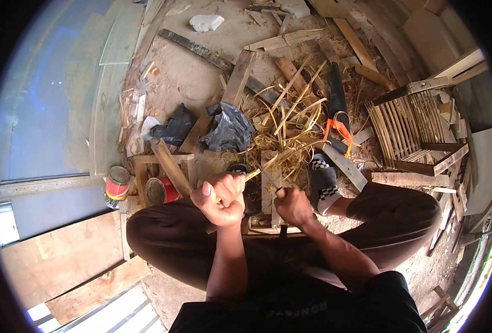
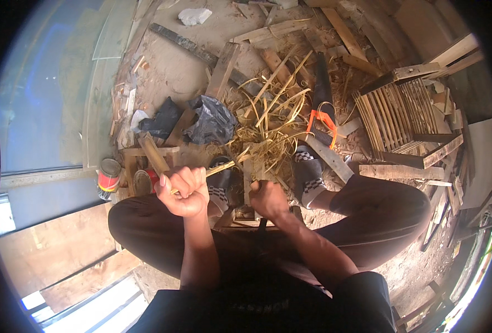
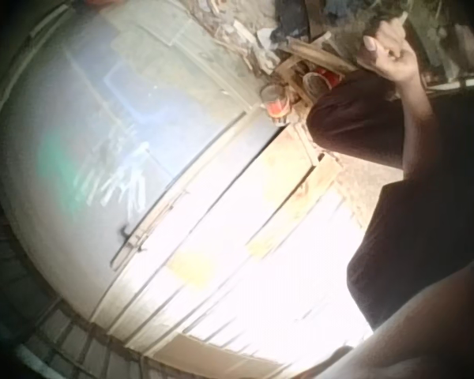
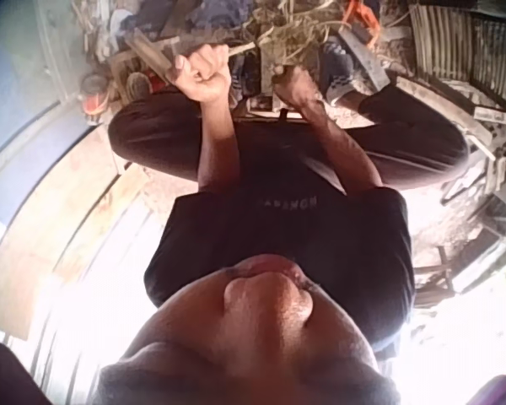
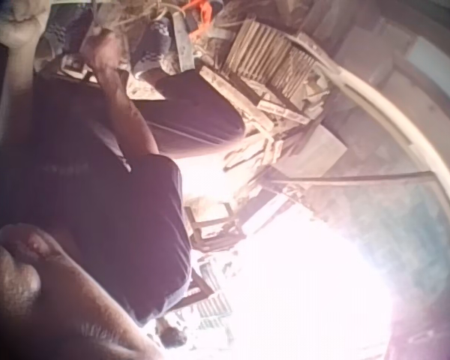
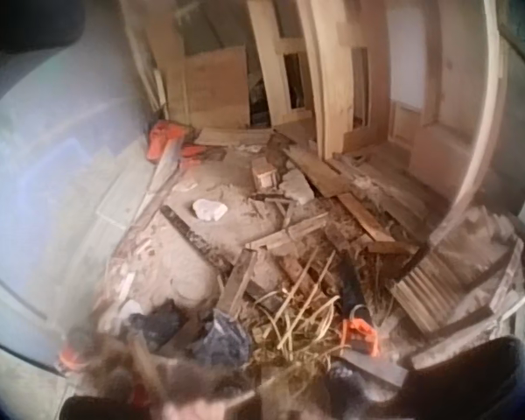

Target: The person sits on the floor and uses a knife to shave thin strips from long bamboo sticks. They repeatedly rotate the sticks and pull the knife along their length to remove the outer layer, producing a pile of shavings.

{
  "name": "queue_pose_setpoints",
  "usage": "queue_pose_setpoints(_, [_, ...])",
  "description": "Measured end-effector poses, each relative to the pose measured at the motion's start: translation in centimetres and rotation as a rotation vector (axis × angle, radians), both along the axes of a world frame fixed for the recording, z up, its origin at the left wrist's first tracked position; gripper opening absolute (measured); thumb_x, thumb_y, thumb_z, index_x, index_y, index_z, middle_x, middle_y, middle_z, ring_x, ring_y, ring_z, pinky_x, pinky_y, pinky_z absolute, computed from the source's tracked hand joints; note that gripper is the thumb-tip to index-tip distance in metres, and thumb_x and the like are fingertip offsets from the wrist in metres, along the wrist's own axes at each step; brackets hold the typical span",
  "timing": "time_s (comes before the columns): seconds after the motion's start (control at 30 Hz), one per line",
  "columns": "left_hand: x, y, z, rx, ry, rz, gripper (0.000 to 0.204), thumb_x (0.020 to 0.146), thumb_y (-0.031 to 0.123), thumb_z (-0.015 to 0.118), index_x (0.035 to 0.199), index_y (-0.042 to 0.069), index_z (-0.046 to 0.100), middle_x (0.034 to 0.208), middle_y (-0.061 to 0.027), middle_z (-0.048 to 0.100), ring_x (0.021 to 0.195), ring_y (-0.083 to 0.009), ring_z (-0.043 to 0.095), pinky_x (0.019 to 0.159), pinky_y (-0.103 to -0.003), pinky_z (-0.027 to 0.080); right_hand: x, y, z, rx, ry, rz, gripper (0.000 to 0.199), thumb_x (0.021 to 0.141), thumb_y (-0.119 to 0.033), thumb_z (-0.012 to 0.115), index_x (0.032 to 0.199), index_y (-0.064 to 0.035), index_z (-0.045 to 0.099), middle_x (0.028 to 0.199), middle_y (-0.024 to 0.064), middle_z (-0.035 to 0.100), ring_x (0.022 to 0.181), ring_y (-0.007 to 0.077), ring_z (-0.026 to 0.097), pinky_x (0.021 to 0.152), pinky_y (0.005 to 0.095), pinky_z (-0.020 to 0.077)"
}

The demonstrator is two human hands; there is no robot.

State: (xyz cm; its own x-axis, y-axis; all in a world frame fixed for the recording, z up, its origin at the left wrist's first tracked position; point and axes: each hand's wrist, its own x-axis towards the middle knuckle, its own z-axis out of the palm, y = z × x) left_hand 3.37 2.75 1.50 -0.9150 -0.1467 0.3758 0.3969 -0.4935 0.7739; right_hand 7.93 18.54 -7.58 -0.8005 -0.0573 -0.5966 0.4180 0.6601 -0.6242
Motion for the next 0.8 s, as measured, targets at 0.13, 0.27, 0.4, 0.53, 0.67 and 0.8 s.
queue_pose_setpoints(0.13, [0.6, 0.1, -0.3, 0.047, -0.01, -0.037, 0.054, 0.104, 0.035, 0.031, 0.055, 0.013, 0.026, 0.05, 0.0016, 0.021, 0.047, -0.0117, 0.013, 0.049, -0.031, 0.019, 0.2, -1.5, 4.6, -0.154, 0.159, -0.008, 0.029, 0.083, -0.029, 0.065, 0.099, -0.0053, 0.069, 0.083, 0.0286, 0.068, 0.084, 0.0483, 0.067, 0.078, 0.0544, 0.0546])
queue_pose_setpoints(0.27, [0.3, -0.7, -0.1, 0.043, -0.022, -0.007, 0.054, 0.104, 0.035, 0.032, 0.055, 0.013, 0.026, 0.049, 0.0014, 0.02, 0.047, -0.0124, 0.013, 0.05, -0.031, 0.019, -0.2, -2.1, 4.6, -0.188, 0.271, 0.006, 0.02, 0.081, -0.02, 0.069, 0.082, -0.001, 0.066, 0.077, 0.0254, 0.067, 0.076, 0.0441, 0.067, 0.068, 0.0481, 0.055])
queue_pose_setpoints(0.4, [0.6, 0.1, -0.1, 0.096, -0.047, 0.014, 0.054, 0.104, 0.033, 0.032, 0.055, 0.013, 0.026, 0.049, 0.0015, 0.021, 0.046, -0.012, 0.013, 0.049, -0.031, 0.018, 0.9, 0.7, -5.1, 0.005, 0.024, -0.083, 0.025, 0.089, -0.023, 0.059, 0.09, 0.0007, 0.07, 0.084, 0.0284, 0.068, 0.082, 0.0447, 0.069, 0.075, 0.0488, 0.0564])
queue_pose_setpoints(0.53, [0.3, -0.2, 0.0, 0.067, -0.038, 0.015, 0.054, 0.103, 0.034, 0.032, 0.055, 0.013, 0.026, 0.049, 0.0017, 0.021, 0.046, -0.0116, 0.012, 0.048, -0.031, 0.018, 1.4, -0.2, -3.7, 0.072, 0.071, -0.056, 0.028, 0.088, -0.024, 0.06, 0.091, 0.0018, 0.07, 0.084, 0.0293, 0.069, 0.082, 0.0475, 0.068, 0.078, 0.051, 0.0559])
queue_pose_setpoints(0.67, [0.7, 0.1, -0.1, 0.036, -0.024, -0.005, 0.054, 0.104, 0.035, 0.032, 0.054, 0.013, 0.025, 0.049, 0.0018, 0.021, 0.046, -0.0116, 0.012, 0.049, -0.031, 0.019, 0.5, -1.5, 3.7, -0.165, 0.235, -0.049, 0.019, 0.081, -0.017, 0.064, 0.086, 0.0014, 0.067, 0.077, 0.0278, 0.067, 0.076, 0.0459, 0.067, 0.072, 0.0496, 0.0558])
queue_pose_setpoints(0.8, [0.5, -0.4, 0.0, 0.064, 0.003, -0.001, 0.053, 0.104, 0.031, 0.033, 0.054, 0.014, 0.024, 0.048, 0.0019, 0.02, 0.045, -0.0121, 0.013, 0.047, -0.03, 0.018, -0.3, -1.8, 3.3, -0.135, 0.301, 0.084, 0.019, 0.081, -0.016, 0.064, 0.091, 0.0005, 0.066, 0.075, 0.0248, 0.067, 0.074, 0.044, 0.068, 0.068, 0.0494, 0.0549])
